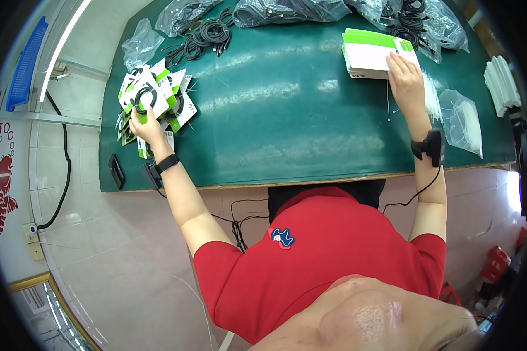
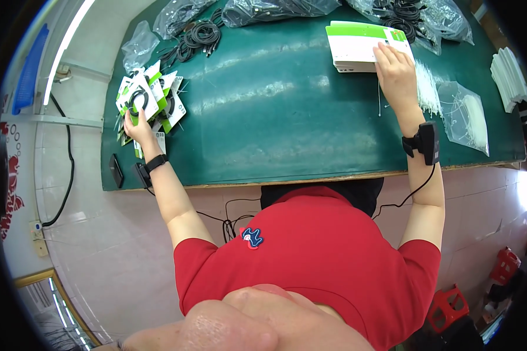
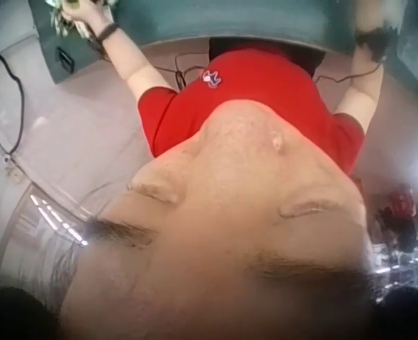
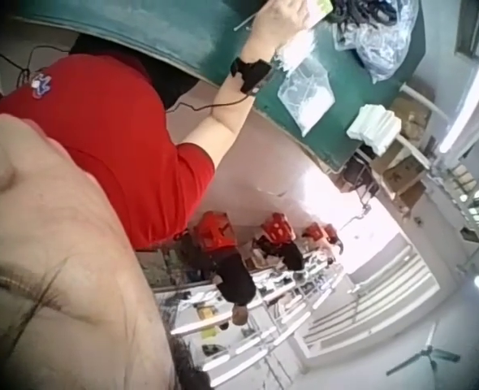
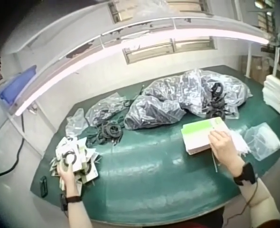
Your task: Manually placing USB cables into retail packaging card and securing them with zip ties.
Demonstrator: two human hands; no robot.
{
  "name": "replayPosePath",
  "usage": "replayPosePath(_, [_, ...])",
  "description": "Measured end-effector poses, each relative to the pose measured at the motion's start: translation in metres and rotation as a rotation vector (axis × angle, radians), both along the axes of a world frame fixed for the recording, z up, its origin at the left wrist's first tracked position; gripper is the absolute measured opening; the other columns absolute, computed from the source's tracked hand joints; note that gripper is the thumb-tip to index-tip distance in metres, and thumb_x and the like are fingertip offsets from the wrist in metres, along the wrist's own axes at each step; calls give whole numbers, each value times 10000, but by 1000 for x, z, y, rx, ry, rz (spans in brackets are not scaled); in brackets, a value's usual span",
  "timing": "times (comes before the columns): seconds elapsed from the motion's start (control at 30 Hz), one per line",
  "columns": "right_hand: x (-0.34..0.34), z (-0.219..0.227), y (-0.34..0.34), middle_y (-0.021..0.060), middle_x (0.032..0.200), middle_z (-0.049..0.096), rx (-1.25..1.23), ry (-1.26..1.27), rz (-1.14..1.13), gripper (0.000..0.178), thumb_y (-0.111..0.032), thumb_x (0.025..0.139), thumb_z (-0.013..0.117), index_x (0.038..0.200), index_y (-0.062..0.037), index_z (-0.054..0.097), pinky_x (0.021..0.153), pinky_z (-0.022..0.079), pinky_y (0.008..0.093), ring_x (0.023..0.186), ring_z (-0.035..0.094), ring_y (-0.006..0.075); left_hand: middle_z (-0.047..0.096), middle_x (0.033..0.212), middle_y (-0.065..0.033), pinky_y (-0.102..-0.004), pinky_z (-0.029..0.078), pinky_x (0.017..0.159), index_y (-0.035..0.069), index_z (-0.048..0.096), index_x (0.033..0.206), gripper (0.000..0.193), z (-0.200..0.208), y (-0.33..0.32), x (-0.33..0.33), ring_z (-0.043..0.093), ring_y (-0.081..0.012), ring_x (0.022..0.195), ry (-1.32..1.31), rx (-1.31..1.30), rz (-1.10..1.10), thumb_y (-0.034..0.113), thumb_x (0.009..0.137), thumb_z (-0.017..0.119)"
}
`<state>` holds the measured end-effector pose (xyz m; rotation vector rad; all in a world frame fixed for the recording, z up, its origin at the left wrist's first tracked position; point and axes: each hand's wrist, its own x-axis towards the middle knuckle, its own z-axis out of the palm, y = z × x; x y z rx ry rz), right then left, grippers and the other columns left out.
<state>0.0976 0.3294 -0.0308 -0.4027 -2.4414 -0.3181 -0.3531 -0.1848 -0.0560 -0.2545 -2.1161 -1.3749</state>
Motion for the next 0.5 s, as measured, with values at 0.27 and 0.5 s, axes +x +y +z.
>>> replayPosePath(0.27, [18,40,-46,116,1190,677,-2,241,212,361,36,833,611,1188,-23,646,944,488,393,1117,627,296,419,1461,-243,-464,366,1074,127,641,1252,446,45,79,81,424,-411,1320,509,-777,439,184,826,760])
replayPosePath(0.5, [30,31,-122,113,1156,669,-275,-183,443,328,1,807,666,1134,-28,656,934,486,416,1087,617,306,597,1294,-180,-443,427,1029,97,678,1161,335,19,155,55,548,-358,1213,413,-411,-285,138,832,727])
